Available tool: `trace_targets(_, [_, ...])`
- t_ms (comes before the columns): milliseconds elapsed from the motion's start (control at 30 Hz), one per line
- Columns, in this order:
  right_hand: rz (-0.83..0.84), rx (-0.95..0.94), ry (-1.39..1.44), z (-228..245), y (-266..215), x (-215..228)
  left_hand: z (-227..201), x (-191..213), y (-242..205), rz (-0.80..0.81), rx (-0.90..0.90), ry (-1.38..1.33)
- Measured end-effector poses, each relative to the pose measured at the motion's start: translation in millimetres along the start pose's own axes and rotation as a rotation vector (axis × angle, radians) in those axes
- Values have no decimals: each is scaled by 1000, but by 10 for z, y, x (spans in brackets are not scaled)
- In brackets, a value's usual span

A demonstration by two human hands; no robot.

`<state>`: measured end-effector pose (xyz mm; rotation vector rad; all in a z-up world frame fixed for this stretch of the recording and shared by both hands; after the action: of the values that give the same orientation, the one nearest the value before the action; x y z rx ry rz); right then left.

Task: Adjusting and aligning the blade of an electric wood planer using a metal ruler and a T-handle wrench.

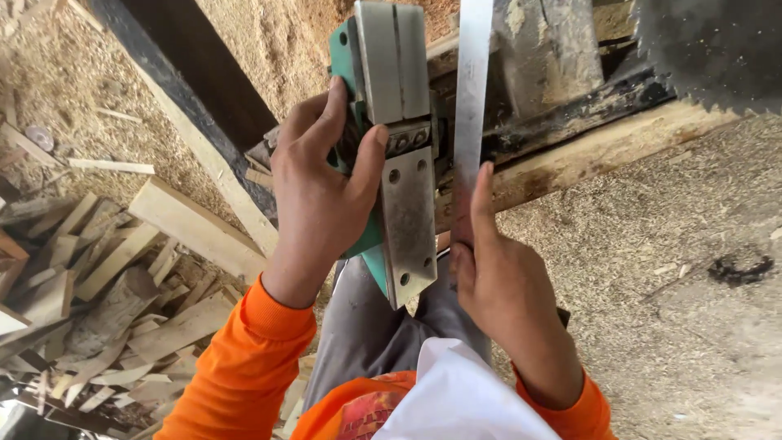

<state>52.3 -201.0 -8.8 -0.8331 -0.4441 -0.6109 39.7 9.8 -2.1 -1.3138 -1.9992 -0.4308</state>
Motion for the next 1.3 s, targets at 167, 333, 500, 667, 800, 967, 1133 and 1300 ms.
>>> trace_targets(167, [167,-104,-44,84,-78,-136,-7,5,-5,-12,-38,-4])
trace_targets(333, [189,-144,-86,126,-110,-177,21,-16,-13,-18,-42,6])
trace_targets(500, [115,-94,-98,160,-106,-173,35,-33,-15,-18,-39,-12])
trace_targets(667, [160,-155,-137,140,-97,-194,57,-46,-27,-24,-71,7])
trace_targets(800, [188,-170,-149,132,-95,-202,43,-29,-12,-10,-61,31])
trace_targets(967, [147,-135,-116,135,-96,-188,52,-25,-25,7,-60,5])
trace_targets(1133, [196,-174,-113,130,-83,-184,52,-18,-14,31,-61,2])
trace_targets(1300, [194,-161,-83,93,-120,-209,55,-36,-28,35,-69,-6])
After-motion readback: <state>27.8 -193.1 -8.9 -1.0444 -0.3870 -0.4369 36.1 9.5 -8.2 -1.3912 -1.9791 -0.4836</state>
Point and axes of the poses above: each hand's wrist, its own y-axis towards the middle knuckle, its own x-axis out of the back of the hand, z = x × y, the point moved 4 cm from there along y, towards the middle knuckle
